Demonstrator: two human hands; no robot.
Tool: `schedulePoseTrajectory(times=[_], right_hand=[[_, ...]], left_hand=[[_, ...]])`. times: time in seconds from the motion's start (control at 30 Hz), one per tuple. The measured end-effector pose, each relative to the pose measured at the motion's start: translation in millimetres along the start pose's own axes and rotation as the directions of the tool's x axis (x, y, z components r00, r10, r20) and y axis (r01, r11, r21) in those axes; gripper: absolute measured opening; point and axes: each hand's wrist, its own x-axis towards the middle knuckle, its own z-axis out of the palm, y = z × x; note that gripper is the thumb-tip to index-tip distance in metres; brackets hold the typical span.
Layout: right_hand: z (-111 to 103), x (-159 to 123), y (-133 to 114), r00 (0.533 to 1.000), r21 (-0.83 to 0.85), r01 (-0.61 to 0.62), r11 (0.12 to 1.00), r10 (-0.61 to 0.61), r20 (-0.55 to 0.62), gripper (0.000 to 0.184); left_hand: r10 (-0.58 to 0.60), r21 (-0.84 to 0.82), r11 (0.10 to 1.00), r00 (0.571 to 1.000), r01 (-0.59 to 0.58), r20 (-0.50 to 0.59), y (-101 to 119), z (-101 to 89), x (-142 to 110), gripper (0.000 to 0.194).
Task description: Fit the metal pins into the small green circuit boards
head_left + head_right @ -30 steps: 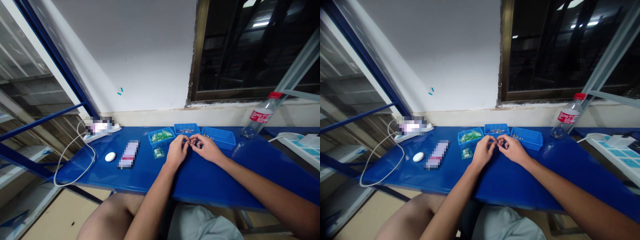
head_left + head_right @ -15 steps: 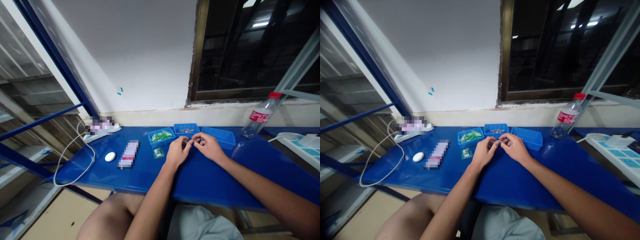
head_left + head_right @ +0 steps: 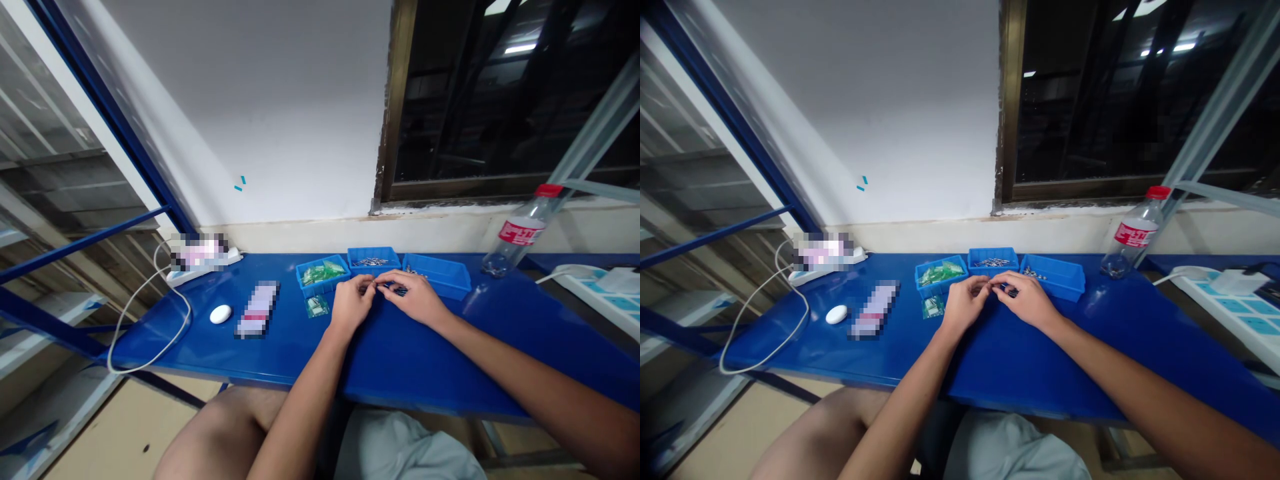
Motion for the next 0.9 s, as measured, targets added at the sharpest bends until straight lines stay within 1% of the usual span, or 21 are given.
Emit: schedulePoseTrajectory(times=[0.07, 0.13, 0.2, 0.27, 0.37, 0.43, 0.57, 0.7, 0.77, 0.9], right_hand=[[0, 0, -1, 1.0, -0.002, -0.028, 1.0, 0.028, -0.006, 0.015], [2, -1, 2, 0.996, 0.019, -0.081, 0.997, 0.082, -0.041, 0.015], [3, -2, 6, 0.991, 0.062, -0.118, 0.991, 0.122, -0.062, 0.019], [4, -2, 10, 0.99, 0.098, -0.118, 0.988, 0.124, -0.06, 0.024], [4, -1, 13, 0.994, 0.079, -0.088, 0.993, 0.092, -0.052, 0.021], [2, -1, 13, 0.996, 0.029, -0.071, 0.997, 0.072, -0.059, 0.018], [-2, 0, 10, 0.998, -0.074, -0.026, 0.997, 0.021, -0.065, 0.019], [-5, 2, 9, 0.991, -0.221, 0.118, 0.968, -0.131, -0.043, 0.019], [-6, 3, 8, 0.982, -0.261, 0.168, 0.95, -0.183, -0.034, 0.02], [-5, 3, 7, 0.986, -0.242, 0.169, 0.956, -0.167, 0.026, 0.02]], left_hand=[[-0.001, 0.01, 1.0, 1.0, 0.001, -0.001, -1, 0.6, 0, 0.021], [0.013, 0.026, 1.0, 1.0, -0.014, 0.022, -1, 0.3, 1, 0.021], [0.045, 0.059, 0.997, 0.998, -0.048, 0.054, -1, -0.9, 1, 0.021], [0.089, 0.114, 0.989, 0.994, -0.097, 0.068, -1, -2.4, 2, 0.022], [0.16, 0.175, 0.97, 0.986, -0.167, 0.053, -2, -4.1, 3, 0.02], [0.197, 0.179, 0.963, 0.98, -0.201, 0.038, -3, -4.4, 3, 0.018], [0.233, 0.172, 0.958, 0.972, -0.231, 0.008, -4, -3.3, 3, 0.019], [0.232, 0.177, 0.958, 0.973, -0.227, -0.011, -2, -2.7, 2, 0.023], [0.219, 0.191, 0.958, 0.976, -0.213, -0.011, 0, -3.2, 2, 0.025], [0.18, 0.21, 0.962, 0.984, -0.175, -0.004, 4, -4.5, 1, 0.024]])
